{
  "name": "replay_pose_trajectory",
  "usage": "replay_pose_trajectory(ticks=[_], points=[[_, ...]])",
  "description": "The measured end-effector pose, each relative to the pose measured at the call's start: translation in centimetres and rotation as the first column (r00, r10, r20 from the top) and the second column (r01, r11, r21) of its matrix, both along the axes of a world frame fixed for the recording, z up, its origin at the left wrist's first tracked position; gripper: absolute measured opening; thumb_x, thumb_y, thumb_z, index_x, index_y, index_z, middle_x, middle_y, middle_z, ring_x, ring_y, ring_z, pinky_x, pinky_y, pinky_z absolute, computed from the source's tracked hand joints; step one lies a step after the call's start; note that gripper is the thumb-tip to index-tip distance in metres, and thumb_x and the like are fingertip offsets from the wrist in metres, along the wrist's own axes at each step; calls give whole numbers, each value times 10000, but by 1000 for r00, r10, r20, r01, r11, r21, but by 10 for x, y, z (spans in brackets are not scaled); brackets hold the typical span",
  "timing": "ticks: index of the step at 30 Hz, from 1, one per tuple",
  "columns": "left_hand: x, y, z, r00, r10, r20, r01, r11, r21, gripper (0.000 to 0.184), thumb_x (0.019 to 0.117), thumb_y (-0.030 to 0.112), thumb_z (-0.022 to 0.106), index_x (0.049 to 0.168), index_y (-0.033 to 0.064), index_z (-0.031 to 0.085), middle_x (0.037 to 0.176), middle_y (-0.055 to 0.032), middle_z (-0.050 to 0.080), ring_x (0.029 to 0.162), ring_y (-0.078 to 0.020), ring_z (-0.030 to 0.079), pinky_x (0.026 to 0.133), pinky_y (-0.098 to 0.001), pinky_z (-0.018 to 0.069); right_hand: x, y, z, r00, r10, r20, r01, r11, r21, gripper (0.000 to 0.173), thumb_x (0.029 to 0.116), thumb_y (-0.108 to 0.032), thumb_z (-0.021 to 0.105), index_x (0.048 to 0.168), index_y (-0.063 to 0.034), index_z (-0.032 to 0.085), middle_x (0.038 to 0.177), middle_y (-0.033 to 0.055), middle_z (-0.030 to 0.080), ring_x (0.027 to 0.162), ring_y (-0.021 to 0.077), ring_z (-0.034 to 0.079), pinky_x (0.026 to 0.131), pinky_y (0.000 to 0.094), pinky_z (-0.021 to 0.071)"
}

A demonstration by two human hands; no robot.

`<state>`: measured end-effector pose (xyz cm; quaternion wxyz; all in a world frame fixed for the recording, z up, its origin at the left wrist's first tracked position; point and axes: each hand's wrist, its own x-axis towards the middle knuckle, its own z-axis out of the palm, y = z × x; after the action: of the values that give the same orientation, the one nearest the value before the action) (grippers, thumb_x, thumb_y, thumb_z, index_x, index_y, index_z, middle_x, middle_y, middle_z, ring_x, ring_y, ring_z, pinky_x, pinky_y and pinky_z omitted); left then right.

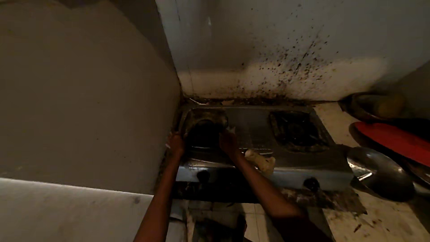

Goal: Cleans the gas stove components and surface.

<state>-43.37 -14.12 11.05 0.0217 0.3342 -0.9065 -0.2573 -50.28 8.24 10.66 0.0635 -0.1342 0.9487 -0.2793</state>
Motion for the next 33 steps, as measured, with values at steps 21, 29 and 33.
replay_pose_trajectory(ticks=[21,29,33], points=[[53,39,52,668,508,-544,316,468,825,334,1001,146,537,1330,85,521,1106,-45,671,930,-134,680,777,-344,606,0,162,57,953,-217,-213,151,945,-289,601,959,-581,608,1367,-139,627,1381,107,626,1308,268,567,1125,483,454],[131,52,87,497,606,-621,287,561,777,290,1057,145,462,1327,52,512,1085,-28,684,942,-128,698,816,-337,617,-41,359,-7,846,-490,-208,525,834,170,585,995,-364,641,1460,-33,517,1542,294,421,1411,492,414,1154,643,325],[141,68,78,518,642,-565,227,534,814,260,1058,149,473,1301,73,528,1045,-5,693,906,-100,703,777,-317,623,-53,361,0,860,-443,-252,481,869,114,380,998,-207,645,1326,-16,635,1446,261,530,1348,470,482,1121,635,369]])
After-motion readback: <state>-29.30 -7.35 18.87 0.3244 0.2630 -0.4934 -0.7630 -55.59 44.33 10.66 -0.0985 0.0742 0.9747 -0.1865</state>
